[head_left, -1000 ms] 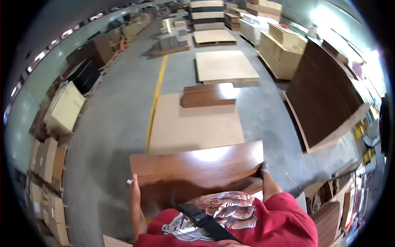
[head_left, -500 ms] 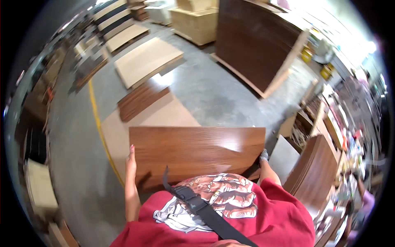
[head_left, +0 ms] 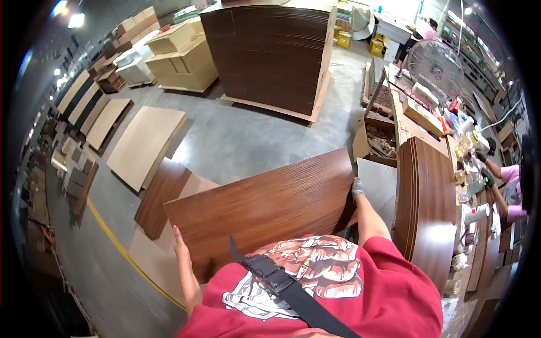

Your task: The person picks up wooden panels from a stack and places them onto a different stack, while also periodically checking panels on a workbench.

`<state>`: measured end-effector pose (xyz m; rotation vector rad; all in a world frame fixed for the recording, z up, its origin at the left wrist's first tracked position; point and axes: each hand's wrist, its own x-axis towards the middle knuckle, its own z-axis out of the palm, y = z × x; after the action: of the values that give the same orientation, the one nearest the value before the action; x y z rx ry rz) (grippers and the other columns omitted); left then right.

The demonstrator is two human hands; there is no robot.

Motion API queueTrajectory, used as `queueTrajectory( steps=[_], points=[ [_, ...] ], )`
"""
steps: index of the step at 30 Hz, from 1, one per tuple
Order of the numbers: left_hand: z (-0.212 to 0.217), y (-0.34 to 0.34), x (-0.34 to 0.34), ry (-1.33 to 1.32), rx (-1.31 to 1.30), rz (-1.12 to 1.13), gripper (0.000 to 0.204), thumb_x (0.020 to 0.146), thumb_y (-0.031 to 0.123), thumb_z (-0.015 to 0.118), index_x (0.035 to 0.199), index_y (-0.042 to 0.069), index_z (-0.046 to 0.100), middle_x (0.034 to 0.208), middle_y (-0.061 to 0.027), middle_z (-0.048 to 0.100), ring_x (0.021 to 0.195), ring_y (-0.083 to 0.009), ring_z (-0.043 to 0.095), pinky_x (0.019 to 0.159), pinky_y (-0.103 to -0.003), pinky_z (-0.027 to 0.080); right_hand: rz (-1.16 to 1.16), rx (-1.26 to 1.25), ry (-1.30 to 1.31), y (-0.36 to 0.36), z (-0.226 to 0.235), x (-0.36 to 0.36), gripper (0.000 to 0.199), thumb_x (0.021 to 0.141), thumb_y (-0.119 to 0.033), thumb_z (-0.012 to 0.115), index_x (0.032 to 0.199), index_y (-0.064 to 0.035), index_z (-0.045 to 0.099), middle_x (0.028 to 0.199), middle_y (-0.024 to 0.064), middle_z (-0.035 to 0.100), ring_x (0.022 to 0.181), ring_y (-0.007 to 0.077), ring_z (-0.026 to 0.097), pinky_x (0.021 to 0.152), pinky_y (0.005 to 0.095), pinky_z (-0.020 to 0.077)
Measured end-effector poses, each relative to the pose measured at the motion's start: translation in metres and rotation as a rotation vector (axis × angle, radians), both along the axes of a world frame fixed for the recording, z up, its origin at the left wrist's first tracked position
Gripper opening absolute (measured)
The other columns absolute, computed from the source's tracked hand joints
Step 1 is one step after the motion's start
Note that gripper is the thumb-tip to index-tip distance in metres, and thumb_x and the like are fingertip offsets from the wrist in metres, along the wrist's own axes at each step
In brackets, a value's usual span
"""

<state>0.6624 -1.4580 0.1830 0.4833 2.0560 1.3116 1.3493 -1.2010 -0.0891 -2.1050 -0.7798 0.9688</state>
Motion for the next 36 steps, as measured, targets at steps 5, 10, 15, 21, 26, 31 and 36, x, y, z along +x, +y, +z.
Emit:
queueTrajectory(
  steps=[5, 10, 15, 21, 26, 31, 36],
  points=[
    [-0.003, 0.064, 0.019, 0.027, 0.102, -0.1, 0.098, 0.077, 0.075, 0.045, 0.126, -0.009, 0.047, 0.127, -0.0147, 0.051, 0.116, -0.0221, 0.048, 0.098, -0.032, 0.036, -0.196, -0.127, 0.199, 0.003, 0.0, 0.011, 0.069, 0.091, -0.055, 0.029, 0.117, 0.0046, 0.054, 0.118, 0.0228, 0.056, 0.111, 0.0361, 0.053, 0.091, 0.0437, 0.0413],
    [-0.003, 0.153, 0.089, -0.071, 0.029, -0.179, 0.099, 0.077, 0.075, 0.044, 0.129, -0.009, 0.043, 0.129, -0.0155, 0.05, 0.119, -0.0227, 0.047, 0.099, -0.033, 0.036, -0.122, -0.125, 0.174, 0.079, 0.011, 0.068, 0.067, 0.092, -0.054, 0.026, 0.119, 0.0008, 0.053, 0.121, 0.02, 0.055, 0.111, 0.0344, 0.052, 0.09, 0.0446, 0.0423],
    [0.031, 0.215, 0.162, 0.019, -0.194, -0.106, 0.096, 0.078, 0.076, 0.041, 0.132, -0.004, 0.042, 0.132, -0.0155, 0.048, 0.122, -0.0237, 0.044, 0.101, -0.033, 0.034, 0.045, -0.209, 0.129, 0.177, -0.01, 0.142, 0.063, 0.092, -0.054, 0.025, 0.115, -0.004, 0.055, 0.113, 0.0158, 0.056, 0.103, 0.032, 0.05, 0.087, 0.0451, 0.0411],
    [0.037, 0.296, 0.21, 0.249, -0.037, 0.029, 0.083, 0.083, 0.068, 0.045, 0.114, -0.008, 0.057, 0.108, -0.013, 0.061, 0.098, -0.0187, 0.053, 0.087, -0.031, 0.041, -0.134, -0.124, 0.327, 0.23, -0.045, 0.171, 0.058, 0.091, -0.051, 0.028, 0.113, -0.0059, 0.057, 0.109, 0.0127, 0.058, 0.097, 0.0302, 0.051, 0.087, 0.0438, 0.0392],
    [0.046, 0.351, 0.212, 0.251, 0.047, -0.074, 0.076, 0.084, 0.067, 0.044, 0.081, -0.007, 0.06, 0.072, -0.0058, 0.053, 0.073, -0.013, 0.047, 0.07, -0.026, 0.041, -0.167, -0.129, 0.422, 0.276, -0.036, 0.159, 0.055, 0.093, -0.048, 0.029, 0.117, -0.0068, 0.056, 0.115, 0.0109, 0.057, 0.101, 0.0299, 0.052, 0.09, 0.0433, 0.039],
    [0.015, 0.383, 0.187, 0.162, -0.01, 0.002, 0.077, 0.084, 0.066, 0.045, 0.082, -0.009, 0.061, 0.073, -0.0085, 0.055, 0.074, -0.0141, 0.049, 0.07, -0.029, 0.043, -0.174, -0.054, 0.435, 0.332, -0.022, 0.144, 0.053, 0.094, -0.046, 0.03, 0.121, -0.0077, 0.054, 0.121, 0.0091, 0.056, 0.104, 0.0296, 0.053, 0.092, 0.0427, 0.0388],
    [0.023, 0.436, 0.144, 0.257, -0.038, -0.023, 0.077, 0.085, 0.064, 0.047, 0.093, -0.012, 0.061, 0.085, -0.018, 0.065, 0.083, -0.0193, 0.058, 0.076, -0.034, 0.045, -0.087, -0.002, 0.552, 0.392, 0.005, 0.083, 0.052, 0.092, -0.047, 0.035, 0.12, -0.0071, 0.054, 0.112, 0.0098, 0.058, 0.101, 0.0269, 0.052, 0.091, 0.0381, 0.039]
  ],
)
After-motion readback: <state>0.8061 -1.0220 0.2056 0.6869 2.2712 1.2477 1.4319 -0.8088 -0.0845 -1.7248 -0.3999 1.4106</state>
